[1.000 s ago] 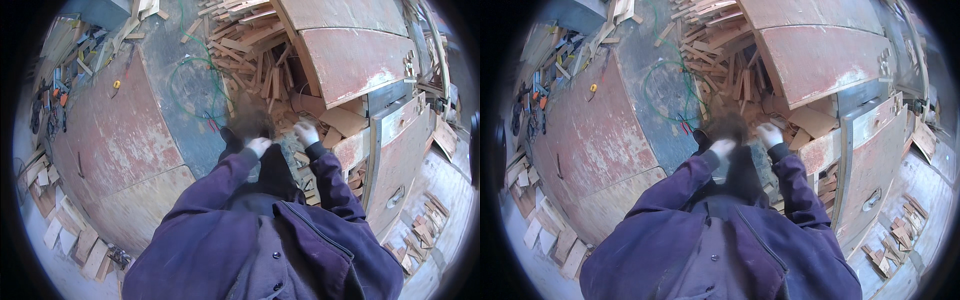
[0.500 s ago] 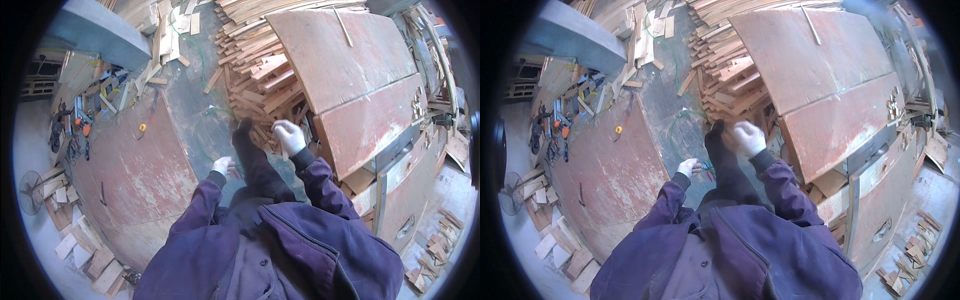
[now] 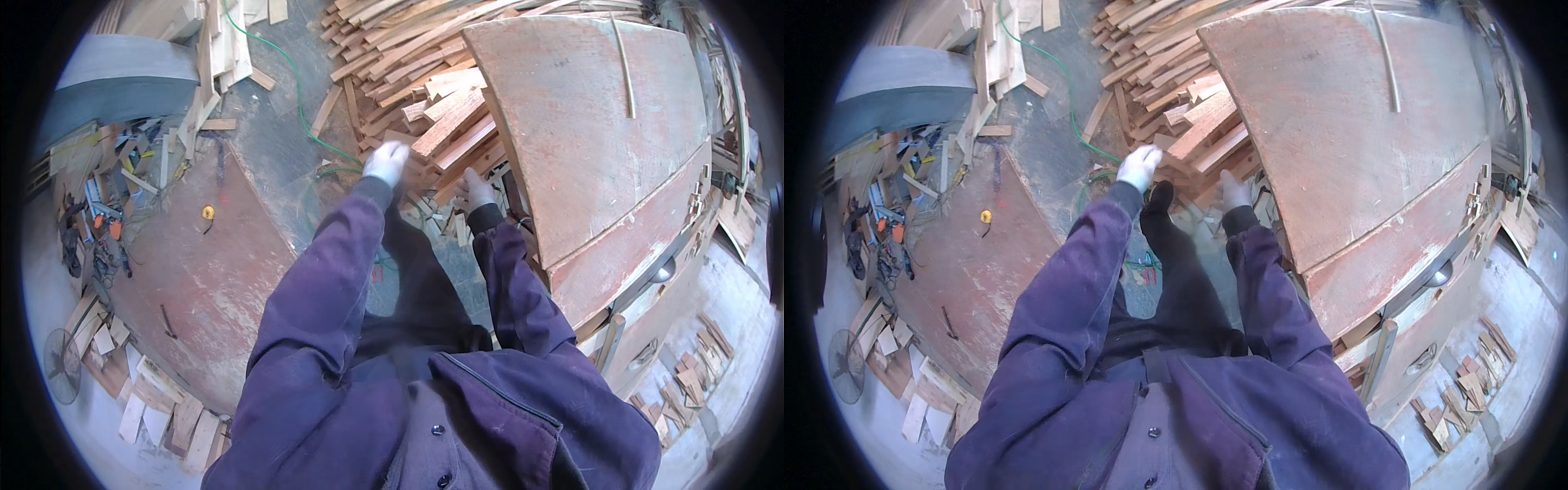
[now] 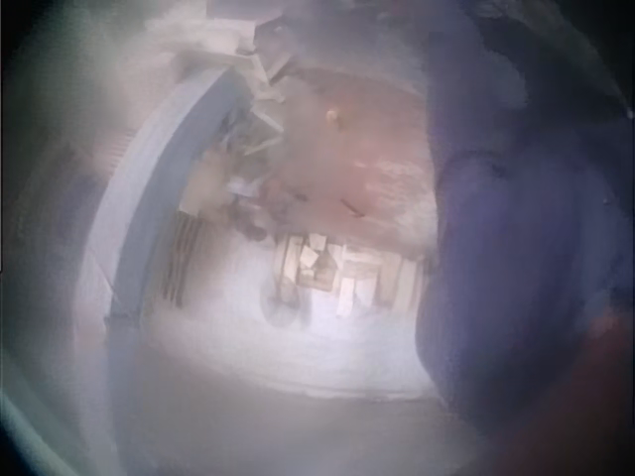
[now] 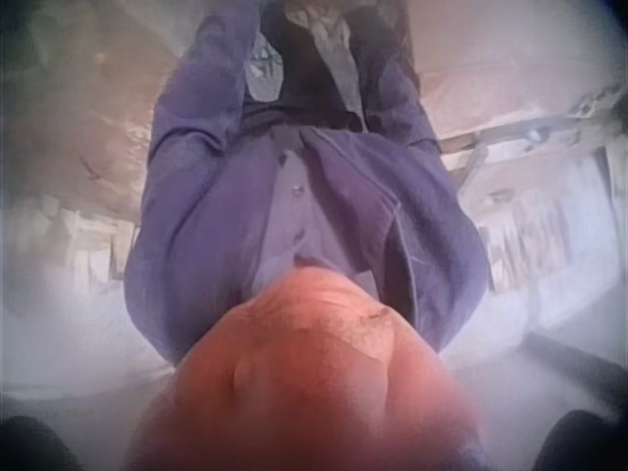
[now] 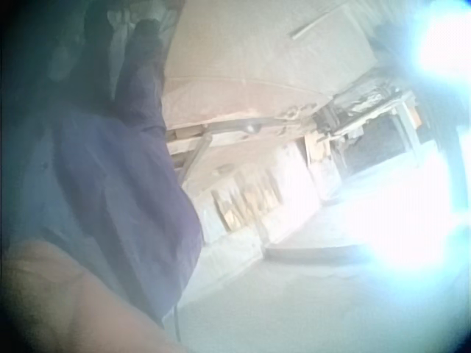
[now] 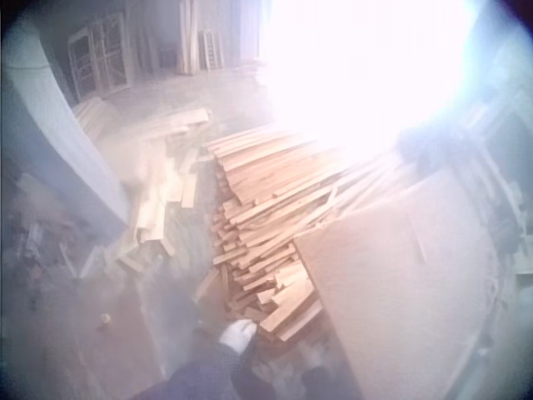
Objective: The person repeatedly picks up wooden planks from a pile, places them on a workbench, and stacks them. The person then returns to the pile to retrieve more planks and repeats the process.
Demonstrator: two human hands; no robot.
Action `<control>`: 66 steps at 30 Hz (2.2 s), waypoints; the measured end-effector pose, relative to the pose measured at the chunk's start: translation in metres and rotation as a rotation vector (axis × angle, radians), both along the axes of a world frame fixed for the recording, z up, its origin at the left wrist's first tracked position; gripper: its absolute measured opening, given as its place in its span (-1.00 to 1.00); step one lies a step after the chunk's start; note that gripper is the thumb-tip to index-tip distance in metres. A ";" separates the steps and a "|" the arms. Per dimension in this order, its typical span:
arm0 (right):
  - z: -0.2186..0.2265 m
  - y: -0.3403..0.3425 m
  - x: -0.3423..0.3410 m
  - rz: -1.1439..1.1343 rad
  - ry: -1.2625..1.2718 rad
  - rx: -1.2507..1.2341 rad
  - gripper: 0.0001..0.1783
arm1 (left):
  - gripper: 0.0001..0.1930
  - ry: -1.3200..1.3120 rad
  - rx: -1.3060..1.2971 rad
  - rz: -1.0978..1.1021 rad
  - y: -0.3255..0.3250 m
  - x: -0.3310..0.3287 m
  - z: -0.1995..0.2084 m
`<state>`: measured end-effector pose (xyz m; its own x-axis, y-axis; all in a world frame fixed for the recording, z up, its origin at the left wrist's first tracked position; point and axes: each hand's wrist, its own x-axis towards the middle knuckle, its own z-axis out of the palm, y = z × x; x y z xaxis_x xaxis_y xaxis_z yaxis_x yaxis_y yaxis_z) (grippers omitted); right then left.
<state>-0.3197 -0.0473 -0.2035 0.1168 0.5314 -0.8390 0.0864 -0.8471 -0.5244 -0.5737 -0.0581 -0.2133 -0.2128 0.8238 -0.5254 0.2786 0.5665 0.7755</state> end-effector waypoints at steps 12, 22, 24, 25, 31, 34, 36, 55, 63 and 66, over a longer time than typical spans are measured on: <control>-0.046 0.035 -0.011 -0.345 0.238 0.146 -0.51 | -0.51 -0.073 -0.095 -0.614 0.056 0.075 0.034; -0.059 0.033 -0.028 -0.556 0.443 0.047 -0.62 | -0.53 -0.383 -0.157 -0.354 0.043 0.046 0.010; -0.065 0.033 -0.027 -0.571 0.429 -0.001 -0.58 | -0.54 -0.440 -0.151 -0.296 0.042 0.040 0.007; -0.066 0.033 -0.025 -0.504 0.437 0.059 -0.57 | -0.54 -0.468 -0.159 -0.270 0.041 0.036 0.006; -0.028 -0.011 -0.045 -0.460 0.250 0.114 -0.52 | -0.55 -0.541 -0.253 -0.123 0.032 0.021 -0.015; 0.024 -0.099 -0.069 -0.383 0.084 0.010 -0.60 | -0.52 -0.737 -0.284 -0.080 0.007 0.035 -0.027; 0.062 -0.179 -0.086 -0.387 -0.033 -0.047 -0.66 | -0.46 -0.942 -0.431 -0.024 -0.022 0.056 -0.028; 0.269 -0.679 -0.125 0.075 -0.479 -0.424 -0.47 | -0.31 -1.408 -0.986 0.344 -0.186 -0.030 0.146; 0.253 -0.461 0.075 0.228 -0.979 0.194 -0.58 | -0.28 -1.548 -0.483 -0.091 -0.033 0.062 0.267; 0.286 -0.404 0.180 0.312 -1.217 0.425 -0.45 | -0.35 -1.336 -0.418 -0.218 -0.005 0.103 0.267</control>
